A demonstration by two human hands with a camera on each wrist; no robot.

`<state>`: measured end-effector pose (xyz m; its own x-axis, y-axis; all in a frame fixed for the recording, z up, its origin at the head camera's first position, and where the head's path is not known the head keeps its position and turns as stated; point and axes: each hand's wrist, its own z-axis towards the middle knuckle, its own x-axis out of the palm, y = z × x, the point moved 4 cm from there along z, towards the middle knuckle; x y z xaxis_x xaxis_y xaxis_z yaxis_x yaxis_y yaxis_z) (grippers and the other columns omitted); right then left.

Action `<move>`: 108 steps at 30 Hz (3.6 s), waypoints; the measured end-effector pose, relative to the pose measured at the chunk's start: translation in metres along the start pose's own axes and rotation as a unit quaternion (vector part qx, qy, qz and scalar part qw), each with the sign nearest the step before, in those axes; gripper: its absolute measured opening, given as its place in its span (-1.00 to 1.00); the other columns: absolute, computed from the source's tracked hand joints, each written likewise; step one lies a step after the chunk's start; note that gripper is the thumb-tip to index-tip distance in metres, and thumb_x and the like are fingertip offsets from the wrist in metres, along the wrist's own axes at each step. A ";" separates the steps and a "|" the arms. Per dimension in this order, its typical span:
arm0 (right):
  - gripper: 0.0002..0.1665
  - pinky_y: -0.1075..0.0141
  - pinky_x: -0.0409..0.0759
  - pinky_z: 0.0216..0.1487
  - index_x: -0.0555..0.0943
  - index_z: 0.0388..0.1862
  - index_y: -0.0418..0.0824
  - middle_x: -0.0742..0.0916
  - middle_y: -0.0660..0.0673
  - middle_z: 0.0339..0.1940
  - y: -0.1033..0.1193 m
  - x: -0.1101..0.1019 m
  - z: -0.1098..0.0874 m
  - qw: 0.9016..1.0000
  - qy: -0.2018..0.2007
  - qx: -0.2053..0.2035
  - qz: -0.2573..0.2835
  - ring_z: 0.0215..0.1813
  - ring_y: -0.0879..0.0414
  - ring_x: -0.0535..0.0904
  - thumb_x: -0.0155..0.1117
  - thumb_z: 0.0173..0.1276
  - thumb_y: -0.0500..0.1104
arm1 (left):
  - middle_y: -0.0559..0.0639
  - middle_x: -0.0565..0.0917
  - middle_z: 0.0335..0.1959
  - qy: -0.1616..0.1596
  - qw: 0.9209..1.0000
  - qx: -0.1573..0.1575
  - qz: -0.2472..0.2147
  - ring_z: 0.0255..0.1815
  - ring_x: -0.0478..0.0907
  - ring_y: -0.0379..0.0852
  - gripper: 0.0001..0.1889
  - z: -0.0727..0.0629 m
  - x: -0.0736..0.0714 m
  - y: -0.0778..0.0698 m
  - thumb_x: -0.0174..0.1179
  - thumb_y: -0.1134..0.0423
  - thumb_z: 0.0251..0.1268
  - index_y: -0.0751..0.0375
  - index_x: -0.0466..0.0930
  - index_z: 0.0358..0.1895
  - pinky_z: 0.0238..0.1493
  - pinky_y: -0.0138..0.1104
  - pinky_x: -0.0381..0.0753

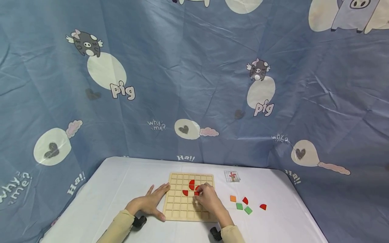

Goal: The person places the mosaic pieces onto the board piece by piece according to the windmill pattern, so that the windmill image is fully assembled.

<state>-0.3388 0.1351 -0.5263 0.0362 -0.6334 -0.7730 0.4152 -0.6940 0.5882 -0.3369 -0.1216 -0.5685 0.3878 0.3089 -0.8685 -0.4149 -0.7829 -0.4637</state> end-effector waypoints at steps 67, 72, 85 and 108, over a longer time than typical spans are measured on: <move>-0.82 0.44 0.59 -0.38 0.71 -0.28 -0.28 0.61 -0.01 -0.38 0.002 0.031 0.024 0.999 0.000 0.031 -0.040 -0.34 0.25 0.53 0.48 0.11 -0.28 | 0.11 -0.16 0.60 -0.002 1.000 -0.006 0.006 0.61 -0.19 0.11 0.40 -0.001 -0.001 -0.003 0.43 -0.41 -0.37 0.20 -0.15 0.55 0.53 0.19 -0.42; -0.84 0.45 0.57 -0.40 0.70 -0.29 -0.28 0.61 -0.02 -0.39 0.002 0.031 0.024 0.999 0.000 0.030 -0.038 -0.35 0.25 0.52 0.46 0.12 -0.28 | 0.11 -0.15 0.60 -0.005 1.000 0.001 0.004 0.61 -0.19 0.12 0.40 -0.002 -0.001 -0.003 0.43 -0.41 -0.37 0.21 -0.15 0.54 0.53 0.20 -0.42; -0.82 0.46 0.55 -0.41 0.69 -0.29 -0.26 0.64 -0.02 -0.37 -0.001 0.023 0.016 0.999 -0.007 0.018 -0.048 -0.34 0.24 0.52 0.45 0.17 -0.20 | 0.12 -0.16 0.60 -0.004 1.000 0.000 0.004 0.61 -0.20 0.12 0.40 -0.001 -0.003 -0.004 0.43 -0.41 -0.36 0.21 -0.15 0.54 0.53 0.21 -0.42; -0.82 0.27 0.59 -0.36 0.64 -0.32 -0.30 0.68 -0.08 -0.42 -0.059 -0.067 -0.021 0.987 -0.079 0.123 -0.060 -0.34 0.12 0.58 0.45 0.13 -0.25 | 0.11 -0.13 0.60 -0.008 1.000 -0.004 0.000 0.61 -0.18 0.12 0.42 0.002 0.000 -0.002 0.43 -0.43 -0.42 0.20 -0.13 0.54 0.53 0.20 -0.41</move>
<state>-0.3465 0.2261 -0.5141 -0.1507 -0.5744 -0.8046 0.1748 -0.8165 0.5502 -0.3376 -0.1193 -0.5675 0.3743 0.3175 -0.8712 -0.4078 -0.7874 -0.4622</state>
